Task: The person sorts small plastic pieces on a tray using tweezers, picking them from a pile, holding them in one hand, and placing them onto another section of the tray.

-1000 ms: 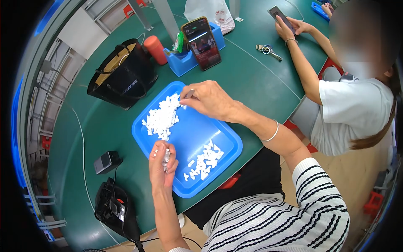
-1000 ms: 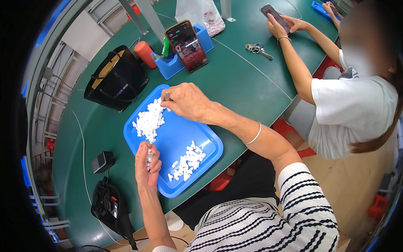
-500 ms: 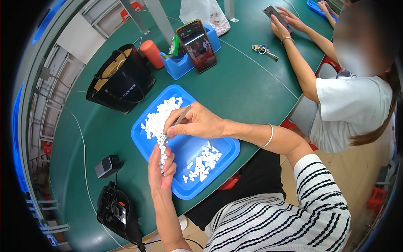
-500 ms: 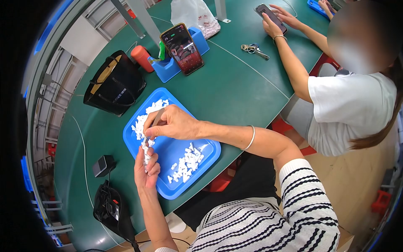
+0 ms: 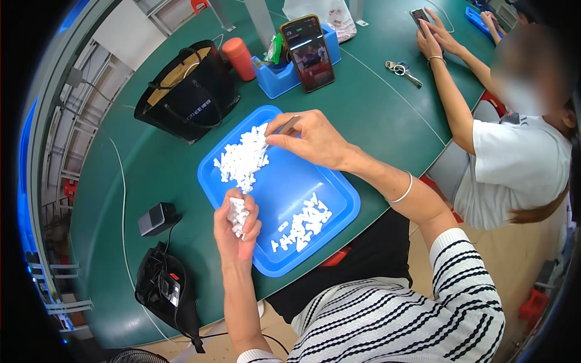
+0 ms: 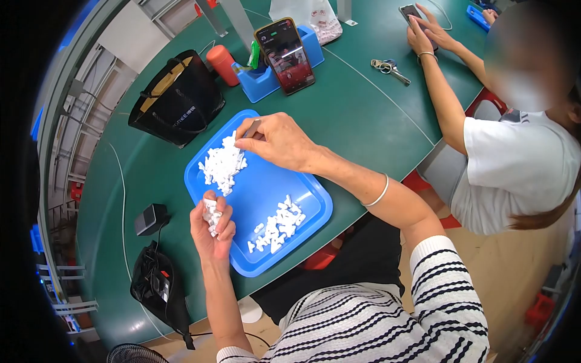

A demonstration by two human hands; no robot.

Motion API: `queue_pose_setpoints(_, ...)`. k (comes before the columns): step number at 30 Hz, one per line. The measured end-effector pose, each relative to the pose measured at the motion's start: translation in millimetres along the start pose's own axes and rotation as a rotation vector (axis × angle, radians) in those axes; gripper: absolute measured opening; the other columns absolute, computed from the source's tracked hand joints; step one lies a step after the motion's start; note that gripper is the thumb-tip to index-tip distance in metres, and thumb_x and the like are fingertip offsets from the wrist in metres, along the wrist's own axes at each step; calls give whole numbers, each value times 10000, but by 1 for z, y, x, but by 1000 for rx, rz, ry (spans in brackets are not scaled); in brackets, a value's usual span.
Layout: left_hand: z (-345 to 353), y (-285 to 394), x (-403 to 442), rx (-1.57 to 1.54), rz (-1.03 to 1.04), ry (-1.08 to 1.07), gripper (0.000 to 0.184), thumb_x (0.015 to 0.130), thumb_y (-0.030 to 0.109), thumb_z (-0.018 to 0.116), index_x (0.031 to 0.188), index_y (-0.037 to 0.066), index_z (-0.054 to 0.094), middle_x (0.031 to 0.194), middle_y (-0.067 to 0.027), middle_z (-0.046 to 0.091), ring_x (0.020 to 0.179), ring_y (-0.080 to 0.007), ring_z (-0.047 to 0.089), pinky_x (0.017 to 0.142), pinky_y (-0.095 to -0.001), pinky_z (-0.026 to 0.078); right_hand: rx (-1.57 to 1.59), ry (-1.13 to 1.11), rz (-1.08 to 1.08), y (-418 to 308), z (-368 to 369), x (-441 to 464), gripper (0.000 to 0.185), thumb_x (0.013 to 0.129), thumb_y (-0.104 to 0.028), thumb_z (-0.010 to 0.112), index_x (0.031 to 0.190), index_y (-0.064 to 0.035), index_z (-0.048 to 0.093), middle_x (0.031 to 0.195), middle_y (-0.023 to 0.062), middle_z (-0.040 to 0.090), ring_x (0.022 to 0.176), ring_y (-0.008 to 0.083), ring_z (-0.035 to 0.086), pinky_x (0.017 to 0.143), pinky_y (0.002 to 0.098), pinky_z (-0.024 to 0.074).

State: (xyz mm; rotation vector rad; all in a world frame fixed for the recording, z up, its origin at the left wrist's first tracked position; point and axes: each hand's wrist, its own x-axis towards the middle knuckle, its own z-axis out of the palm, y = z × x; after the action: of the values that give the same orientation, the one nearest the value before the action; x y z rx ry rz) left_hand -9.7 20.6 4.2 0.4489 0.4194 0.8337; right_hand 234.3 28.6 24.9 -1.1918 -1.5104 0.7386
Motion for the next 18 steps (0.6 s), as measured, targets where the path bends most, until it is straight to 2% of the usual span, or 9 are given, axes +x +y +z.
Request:
queue_pose_setpoints(3, -1, 0, -1, 26, 13, -85, 203, 981, 250, 438, 968, 60, 507, 826, -111, 550, 473, -79, 374, 339, -164, 274, -54, -46, -6, 2, 3, -1, 184, 839, -149, 659, 917, 17, 677, 877, 101, 700, 739, 171, 673, 689, 269, 514)
queue_pose_setpoints(8, -3, -2, -1, 67, 11, -68, 219, 986, 272, 450, 932, 64, 492, 815, -105, 548, 481, -72, 376, 348, -160, 272, -128, -70, -66, 2, 4, -1, 186, 825, -161, 665, 913, 2, 686, 834, 121, 700, 722, 210, 680, 674, 293, 518)
queue_pose_setpoints(11, 0, -2, -2, 88, 4, 6, 218, 984, 264, 458, 900, 64, 482, 799, -92, 540, 482, -72, 373, 347, -158, 266, -136, -56, -77, 6, 6, -2, 184, 822, -169, 668, 907, -6, 681, 815, 122, 698, 707, 220, 678, 655, 293, 518)
queue_pose_setpoints(18, 2, -6, -1, 173, 23, 17, 226, 972, 264, 487, 849, 74, 482, 748, -70, 513, 481, -72, 380, 348, -160, 260, -259, -72, -122, 11, 14, -3, 157, 829, -175, 664, 889, -31, 668, 768, 128, 684, 656, 225, 659, 601, 309, 506)
